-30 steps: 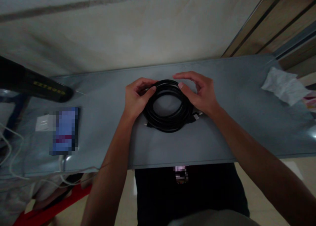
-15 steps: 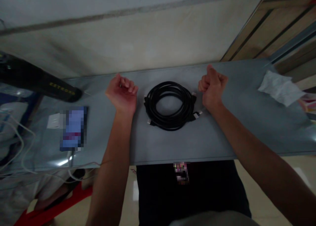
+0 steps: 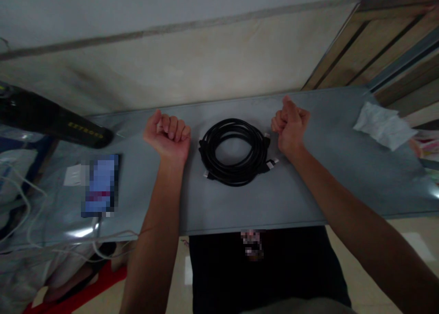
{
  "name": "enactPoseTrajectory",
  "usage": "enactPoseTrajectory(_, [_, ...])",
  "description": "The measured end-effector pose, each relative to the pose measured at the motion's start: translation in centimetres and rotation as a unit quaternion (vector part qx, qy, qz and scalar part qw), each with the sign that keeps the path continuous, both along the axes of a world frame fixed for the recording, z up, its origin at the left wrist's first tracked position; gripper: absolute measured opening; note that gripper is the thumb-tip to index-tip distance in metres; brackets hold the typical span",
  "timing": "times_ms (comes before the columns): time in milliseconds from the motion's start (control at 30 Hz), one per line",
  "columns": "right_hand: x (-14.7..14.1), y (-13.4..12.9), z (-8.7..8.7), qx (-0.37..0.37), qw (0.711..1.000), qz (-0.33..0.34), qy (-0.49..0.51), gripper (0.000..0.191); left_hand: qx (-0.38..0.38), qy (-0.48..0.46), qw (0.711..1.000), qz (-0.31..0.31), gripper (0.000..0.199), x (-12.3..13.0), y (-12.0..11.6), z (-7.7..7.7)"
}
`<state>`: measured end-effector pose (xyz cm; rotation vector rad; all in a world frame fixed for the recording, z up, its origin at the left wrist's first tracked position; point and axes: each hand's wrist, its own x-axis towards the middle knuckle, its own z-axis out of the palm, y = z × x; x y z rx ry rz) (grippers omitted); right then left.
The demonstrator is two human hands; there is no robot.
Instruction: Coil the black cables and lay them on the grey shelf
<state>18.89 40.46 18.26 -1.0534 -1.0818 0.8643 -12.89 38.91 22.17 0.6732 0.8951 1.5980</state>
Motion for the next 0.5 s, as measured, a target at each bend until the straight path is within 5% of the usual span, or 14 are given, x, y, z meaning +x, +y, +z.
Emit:
enactPoseTrajectory(167, [-0.1,0.0,-0.1,0.015,0.998,0.010,0.062,0.086,-0.038,-0.107,0.993,0.014,0.068,1.1,-0.4,1.0])
enactPoseTrajectory(500, [-0.4,-0.2,0.2,0.011,0.998,0.008,0.055,0.089,-0.037,-0.117,0.992,-0.006,0.067,1.5,-0.5,1.4])
